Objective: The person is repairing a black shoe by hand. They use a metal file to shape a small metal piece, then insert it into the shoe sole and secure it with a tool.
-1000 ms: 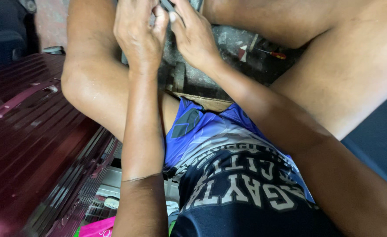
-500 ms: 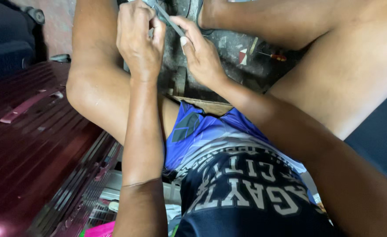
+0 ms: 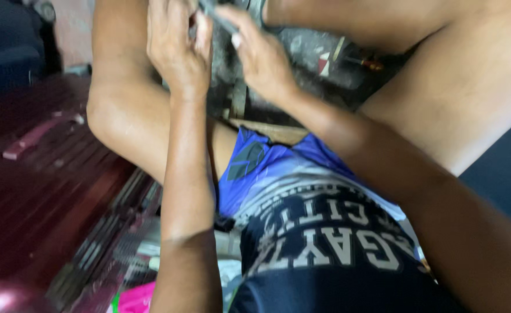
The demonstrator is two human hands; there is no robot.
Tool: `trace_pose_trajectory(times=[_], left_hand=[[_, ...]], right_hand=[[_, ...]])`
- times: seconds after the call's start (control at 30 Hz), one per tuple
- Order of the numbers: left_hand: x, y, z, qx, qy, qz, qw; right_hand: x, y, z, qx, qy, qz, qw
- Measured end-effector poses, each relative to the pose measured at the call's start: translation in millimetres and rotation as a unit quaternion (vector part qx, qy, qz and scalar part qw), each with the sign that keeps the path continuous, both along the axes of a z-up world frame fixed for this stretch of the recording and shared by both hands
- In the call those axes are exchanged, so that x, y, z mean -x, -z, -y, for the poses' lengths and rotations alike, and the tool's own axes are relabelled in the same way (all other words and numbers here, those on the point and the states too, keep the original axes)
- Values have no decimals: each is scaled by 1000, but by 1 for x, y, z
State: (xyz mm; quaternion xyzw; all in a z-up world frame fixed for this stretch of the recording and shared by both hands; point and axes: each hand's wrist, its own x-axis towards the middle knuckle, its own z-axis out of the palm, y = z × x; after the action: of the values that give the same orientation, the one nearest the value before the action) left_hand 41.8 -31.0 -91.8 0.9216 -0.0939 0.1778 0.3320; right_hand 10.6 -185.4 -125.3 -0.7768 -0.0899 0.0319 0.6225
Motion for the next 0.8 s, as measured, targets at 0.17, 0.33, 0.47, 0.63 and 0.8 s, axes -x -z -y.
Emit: trace_pose_trajectory(times=[0.17,0.33,0.47,0.63,0.8], left_hand=[[-2,-2,1,2,0,11,1000],[-8,-4,2,6,8,20,1000],[-4,-6,4,24,21,5,999],[-6,-6,7,16,28,13,999],[-8,-7,3,22,31,13,999]], right_hand=[[-25,1,-10,112,-48,-63,991],[-8,-3,-1,-8,0,-5,1000],[-4,0,-2,3,29,11,1000],[-26,10,-8,81,-10,-32,996],[-26,5,-6,-14,-20,41,999]])
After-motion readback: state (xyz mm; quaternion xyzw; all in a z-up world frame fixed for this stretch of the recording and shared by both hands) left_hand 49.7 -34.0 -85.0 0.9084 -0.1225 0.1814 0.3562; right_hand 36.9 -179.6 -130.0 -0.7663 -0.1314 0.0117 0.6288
